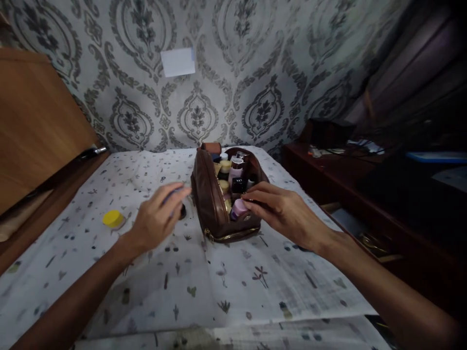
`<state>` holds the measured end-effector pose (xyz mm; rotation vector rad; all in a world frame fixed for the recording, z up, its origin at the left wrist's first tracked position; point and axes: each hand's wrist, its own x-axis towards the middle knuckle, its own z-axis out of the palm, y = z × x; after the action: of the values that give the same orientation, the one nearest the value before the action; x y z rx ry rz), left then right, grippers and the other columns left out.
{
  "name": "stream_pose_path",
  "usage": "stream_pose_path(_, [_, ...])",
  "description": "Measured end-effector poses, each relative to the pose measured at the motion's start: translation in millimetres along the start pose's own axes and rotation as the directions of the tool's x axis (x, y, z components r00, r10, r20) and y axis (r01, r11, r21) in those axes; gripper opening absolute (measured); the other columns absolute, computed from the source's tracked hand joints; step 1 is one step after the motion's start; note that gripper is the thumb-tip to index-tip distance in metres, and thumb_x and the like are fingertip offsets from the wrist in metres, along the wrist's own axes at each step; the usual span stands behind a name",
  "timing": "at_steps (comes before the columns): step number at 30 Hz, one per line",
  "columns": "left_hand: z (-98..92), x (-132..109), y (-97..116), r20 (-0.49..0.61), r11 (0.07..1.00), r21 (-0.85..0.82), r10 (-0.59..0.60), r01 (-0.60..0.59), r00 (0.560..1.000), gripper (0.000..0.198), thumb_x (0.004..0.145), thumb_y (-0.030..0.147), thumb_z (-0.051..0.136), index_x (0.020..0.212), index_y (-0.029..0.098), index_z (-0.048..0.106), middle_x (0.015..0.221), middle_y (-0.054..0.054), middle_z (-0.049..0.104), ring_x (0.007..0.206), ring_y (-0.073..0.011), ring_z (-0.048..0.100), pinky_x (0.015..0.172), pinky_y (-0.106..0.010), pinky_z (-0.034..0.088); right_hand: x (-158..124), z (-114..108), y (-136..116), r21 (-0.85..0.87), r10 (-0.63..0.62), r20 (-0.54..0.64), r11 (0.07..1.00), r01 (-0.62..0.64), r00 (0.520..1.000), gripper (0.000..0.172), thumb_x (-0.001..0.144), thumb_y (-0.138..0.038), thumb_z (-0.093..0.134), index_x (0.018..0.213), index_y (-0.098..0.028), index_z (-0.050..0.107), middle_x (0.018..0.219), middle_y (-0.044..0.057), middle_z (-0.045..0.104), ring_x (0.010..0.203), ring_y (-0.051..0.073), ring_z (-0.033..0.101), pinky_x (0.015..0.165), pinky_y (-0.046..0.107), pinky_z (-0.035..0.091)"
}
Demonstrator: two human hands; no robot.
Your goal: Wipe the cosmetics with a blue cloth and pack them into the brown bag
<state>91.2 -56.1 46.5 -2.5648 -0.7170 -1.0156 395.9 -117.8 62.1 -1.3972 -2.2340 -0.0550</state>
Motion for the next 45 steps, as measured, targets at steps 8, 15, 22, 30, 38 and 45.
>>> stream_pose_path(8, [-37.0, -44, -85, 0.131, 0.845, 0.133, -0.533, 0.518, 0.836, 0.037, 0.1, 0.036, 0.037, 0.121, 0.017, 0.061, 0.114, -0.01, 0.067, 0.109, -0.0269, 0.063, 0.094, -0.04, 0.051, -5, 13, -54, 0.082, -0.019, -0.217, 0.996, 0.037, 0.976, 0.027, 0.101, -0.026, 0.047, 0.101, -0.021, 0.073, 0.106, 0.011, 0.071, 0.09, 0.019, 0.071, 0.073, 0.031, 0.06])
stream_pose_path(15, [-36.2, -99, -101, 0.253, 0.742, 0.402, -0.653, 0.536, 0.714, 0.043, 0.099, 0.042, 0.032, 0.119, 0.018, 0.062, 0.113, -0.013, 0.067, 0.111, -0.0314, 0.061, 0.089, -0.041, 0.051, 16, 86, -98, 0.358, -0.194, 0.131, 0.924, 0.136, 0.972, 0.025, 0.1, -0.022, 0.051, 0.092, -0.015, 0.073, 0.101, 0.009, 0.069, 0.07, 0.012, 0.063, 0.064, 0.025, 0.051])
stream_pose_path(22, [-25.4, -117, -92, 0.345, 0.705, 0.497, -0.696, 0.506, 0.63, 0.046, 0.1, 0.047, 0.032, 0.118, 0.018, 0.063, 0.117, -0.015, 0.069, 0.106, -0.033, 0.066, 0.076, -0.04, 0.054, 66, 155, -128, 0.729, -0.052, 0.29, 0.659, -0.185, 0.956, 0.009, 0.087, -0.013, 0.064, 0.086, -0.013, 0.073, 0.082, 0.003, 0.068, 0.07, 0.01, 0.061, 0.064, 0.021, 0.046])
stream_pose_path(30, [-20.2, -109, -71, 0.259, 0.83, 0.253, -0.553, 0.497, 0.792, 0.036, 0.099, 0.046, 0.041, 0.105, 0.022, 0.067, 0.104, -0.008, 0.074, 0.094, -0.0265, 0.071, 0.073, -0.034, 0.055, 55, 200, -130, 0.881, 0.221, 0.393, 0.189, -0.434, 0.893, 0.025, 0.08, -0.026, 0.071, 0.104, -0.017, 0.069, 0.083, 0.0, 0.067, 0.062, 0.009, 0.061, 0.051, 0.017, 0.047])
stream_pose_path(38, [11.9, -60, -20, 0.105, 0.976, -0.129, -0.164, 0.177, 0.981, 0.024, 0.101, 0.028, 0.045, 0.103, 0.017, 0.067, 0.091, -0.006, 0.074, 0.082, -0.0186, 0.07, 0.075, -0.028, 0.053, 55, 195, -123, 0.924, 0.155, 0.309, 0.186, -0.335, 0.938, 0.034, 0.071, -0.012, 0.069, 0.103, -0.019, 0.06, 0.074, -0.006, 0.06, 0.062, 0.012, 0.06, 0.058, 0.022, 0.05])
stream_pose_path(45, [30.5, -66, -26, 0.032, 0.99, -0.116, -0.073, 0.076, 0.997, 0.019, 0.1, 0.019, 0.043, 0.103, 0.015, 0.062, 0.083, -0.005, 0.068, 0.078, -0.0187, 0.065, 0.072, -0.029, 0.051, 54, 187, -122, 0.802, 0.301, 0.274, 0.453, -0.39, 0.913, 0.034, 0.065, -0.008, 0.069, 0.096, -0.019, 0.062, 0.073, -0.007, 0.057, 0.07, 0.014, 0.055, 0.062, 0.022, 0.044])
